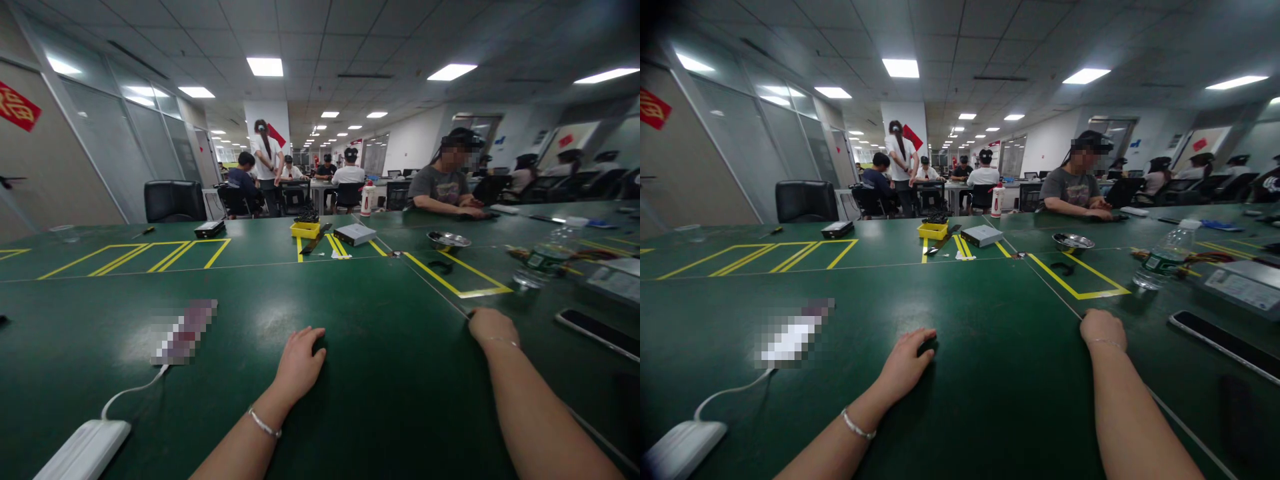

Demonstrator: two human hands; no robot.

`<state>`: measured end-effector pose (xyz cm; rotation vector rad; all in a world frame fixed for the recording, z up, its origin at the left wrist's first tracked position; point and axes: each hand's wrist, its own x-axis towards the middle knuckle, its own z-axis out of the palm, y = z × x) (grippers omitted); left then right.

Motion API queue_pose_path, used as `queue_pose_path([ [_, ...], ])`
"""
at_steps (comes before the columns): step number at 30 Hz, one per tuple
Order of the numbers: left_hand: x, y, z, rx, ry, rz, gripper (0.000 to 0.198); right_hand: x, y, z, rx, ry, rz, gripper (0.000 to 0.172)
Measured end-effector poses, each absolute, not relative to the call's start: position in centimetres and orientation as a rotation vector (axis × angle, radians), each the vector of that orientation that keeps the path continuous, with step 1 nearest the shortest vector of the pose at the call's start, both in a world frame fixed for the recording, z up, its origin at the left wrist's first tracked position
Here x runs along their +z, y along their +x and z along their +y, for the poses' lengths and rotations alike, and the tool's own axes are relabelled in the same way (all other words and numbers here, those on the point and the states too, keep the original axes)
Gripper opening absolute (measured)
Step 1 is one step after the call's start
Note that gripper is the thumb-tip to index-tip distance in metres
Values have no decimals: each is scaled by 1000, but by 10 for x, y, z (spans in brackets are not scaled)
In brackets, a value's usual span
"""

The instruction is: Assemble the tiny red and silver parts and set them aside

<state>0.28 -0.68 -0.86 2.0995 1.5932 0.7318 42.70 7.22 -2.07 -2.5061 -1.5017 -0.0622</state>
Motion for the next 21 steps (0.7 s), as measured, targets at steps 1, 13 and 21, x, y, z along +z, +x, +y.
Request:
queue_pose_path([
  [1,-8,3,-7,733,2098,1591,37,-19,427,71,-58,-2527,-1482,30],
  [13,-10,2,-6,851,2044,1539,34,-9,417,67,-19,-2526,-1309,38],
  [21,-14,2,-5,864,2049,1514,30,0,405,58,-128,-2421,-1178,36],
])
